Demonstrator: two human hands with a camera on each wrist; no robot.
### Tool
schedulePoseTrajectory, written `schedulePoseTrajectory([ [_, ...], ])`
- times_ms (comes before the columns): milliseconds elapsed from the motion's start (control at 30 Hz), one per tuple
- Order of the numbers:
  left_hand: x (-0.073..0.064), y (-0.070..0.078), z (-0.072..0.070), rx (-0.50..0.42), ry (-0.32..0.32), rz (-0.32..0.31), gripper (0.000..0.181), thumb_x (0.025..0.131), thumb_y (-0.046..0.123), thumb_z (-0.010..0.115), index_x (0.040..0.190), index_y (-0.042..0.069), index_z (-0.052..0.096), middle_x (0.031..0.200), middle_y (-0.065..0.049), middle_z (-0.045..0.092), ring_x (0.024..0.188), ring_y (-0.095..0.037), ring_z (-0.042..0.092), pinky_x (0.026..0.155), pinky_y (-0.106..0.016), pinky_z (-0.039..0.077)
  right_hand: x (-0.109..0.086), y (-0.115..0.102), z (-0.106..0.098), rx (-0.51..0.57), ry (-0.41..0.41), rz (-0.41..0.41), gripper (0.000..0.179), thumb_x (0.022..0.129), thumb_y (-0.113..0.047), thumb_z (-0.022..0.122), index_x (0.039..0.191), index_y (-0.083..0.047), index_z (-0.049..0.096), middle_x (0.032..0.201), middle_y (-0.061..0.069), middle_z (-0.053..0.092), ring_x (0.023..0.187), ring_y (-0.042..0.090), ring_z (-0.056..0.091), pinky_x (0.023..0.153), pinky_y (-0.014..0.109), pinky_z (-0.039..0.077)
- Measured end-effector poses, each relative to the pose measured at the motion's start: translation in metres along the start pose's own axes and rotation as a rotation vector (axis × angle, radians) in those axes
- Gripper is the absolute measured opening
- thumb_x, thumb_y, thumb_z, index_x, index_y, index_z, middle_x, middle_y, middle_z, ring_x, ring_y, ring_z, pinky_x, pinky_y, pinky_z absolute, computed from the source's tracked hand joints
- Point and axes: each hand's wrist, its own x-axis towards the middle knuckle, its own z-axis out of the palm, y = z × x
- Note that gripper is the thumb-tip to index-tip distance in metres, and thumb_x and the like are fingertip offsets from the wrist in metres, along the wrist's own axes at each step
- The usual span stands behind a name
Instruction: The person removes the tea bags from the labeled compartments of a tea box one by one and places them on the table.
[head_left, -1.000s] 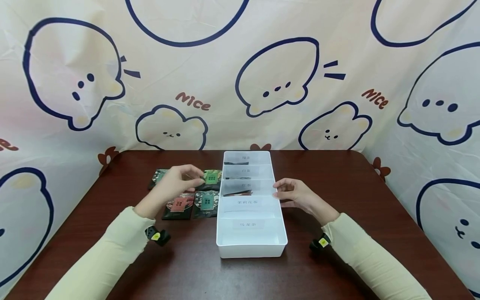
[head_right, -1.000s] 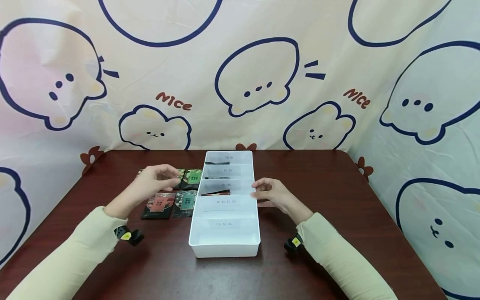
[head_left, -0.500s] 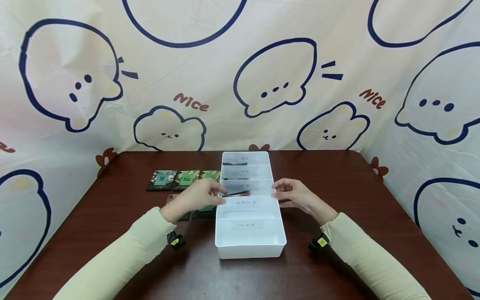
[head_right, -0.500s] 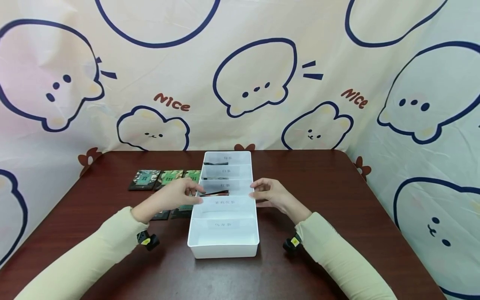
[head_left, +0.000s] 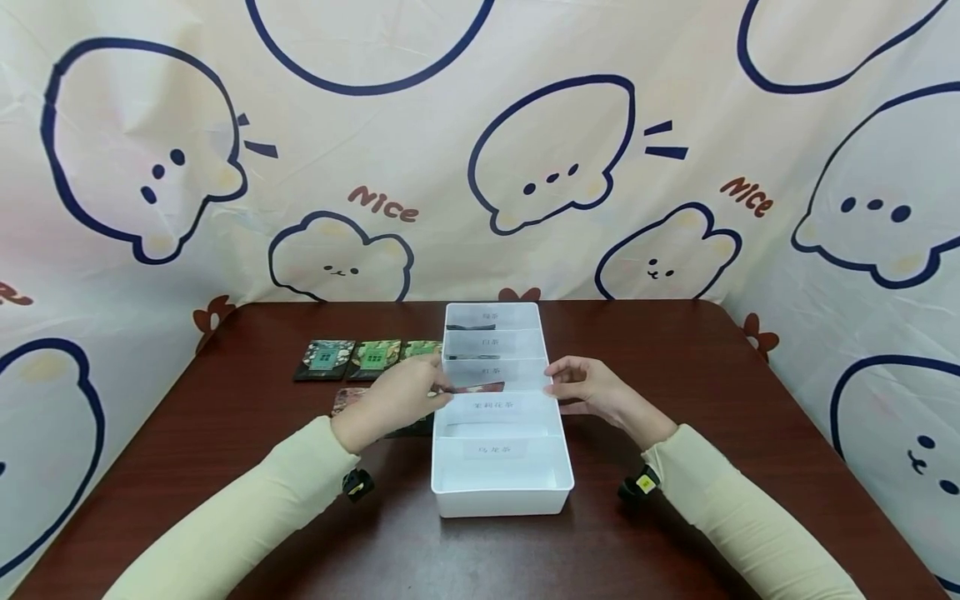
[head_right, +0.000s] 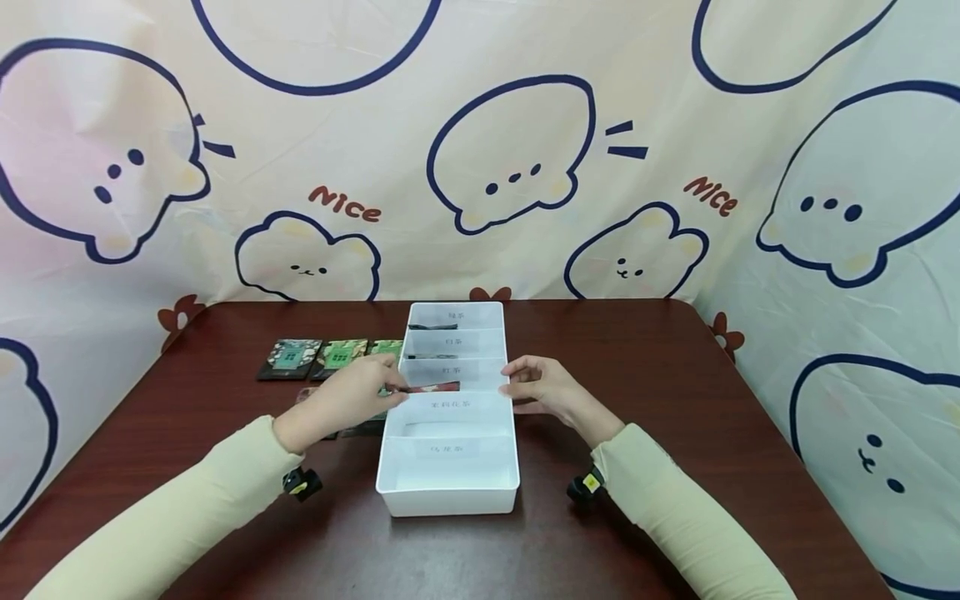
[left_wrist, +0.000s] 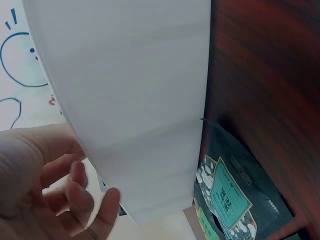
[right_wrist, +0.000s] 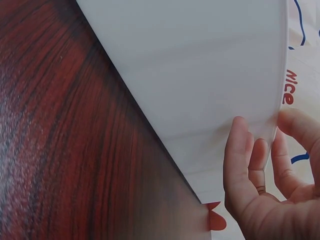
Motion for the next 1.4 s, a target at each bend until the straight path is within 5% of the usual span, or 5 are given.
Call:
schedulePoseTrajectory([
  [200, 0.001, -0.002, -0.004, -0.08, 0.066, -0.014, 0.007, 0.079, 0.017, 0.081, 0.084, 0.013, 0.077, 0.092, 0.002, 0.064, 0.075, -0.013, 0.056, 0.062, -0.025, 0.049, 0.0, 0.0, 0.0, 0.011, -0.004, -0.007, 0.035, 0.085, -0.007, 0.073, 0.116, -0.001, 0.058, 0.096, 0.007, 0.056, 0.087, 0.018, 0.062, 0.08, 0.044, 0.057],
  [433, 0.003, -0.007, -0.01, -0.204, 0.068, -0.026, 0.021, 0.074, 0.018, 0.085, 0.066, 0.015, 0.066, 0.091, 0.0, 0.063, 0.073, -0.017, 0.052, 0.058, -0.026, 0.044, 0.001, 0.001, -0.001, 0.018, -0.003, -0.002, 0.035, 0.084, -0.008, 0.074, 0.115, -0.002, 0.058, 0.096, 0.007, 0.056, 0.087, 0.018, 0.061, 0.08, 0.043, 0.058],
  [800, -0.001, -0.018, -0.03, -0.505, 0.089, -0.065, 0.015, 0.083, 0.02, 0.077, 0.085, 0.013, 0.063, 0.094, -0.002, 0.071, 0.082, -0.019, 0.062, 0.07, -0.031, 0.049, 0.0, 0.002, -0.001, 0.015, -0.004, -0.014, 0.035, 0.085, -0.009, 0.073, 0.115, -0.002, 0.058, 0.094, 0.005, 0.056, 0.086, 0.018, 0.062, 0.08, 0.043, 0.058],
  [1067, -0.009, -0.033, -0.056, -0.769, 0.206, -0.094, 0.024, 0.09, 0.019, 0.07, 0.103, 0.003, 0.058, 0.087, -0.005, 0.071, 0.078, -0.017, 0.07, 0.073, -0.033, 0.057, 0.001, 0.001, 0.0, 0.03, -0.009, -0.012, 0.034, 0.085, -0.008, 0.073, 0.115, -0.002, 0.059, 0.094, 0.005, 0.056, 0.086, 0.016, 0.062, 0.08, 0.043, 0.058],
  [1400, -0.035, -0.073, -0.076, -0.87, 0.3, -0.137, 0.041, 0.091, 0.023, 0.068, 0.127, 0.009, 0.053, 0.084, 0.01, 0.072, 0.08, -0.008, 0.069, 0.07, -0.026, 0.058, 0.001, 0.001, 0.0, 0.024, 0.001, 0.001, 0.035, 0.085, -0.008, 0.073, 0.116, -0.001, 0.058, 0.094, 0.006, 0.056, 0.086, 0.017, 0.061, 0.08, 0.043, 0.058],
])
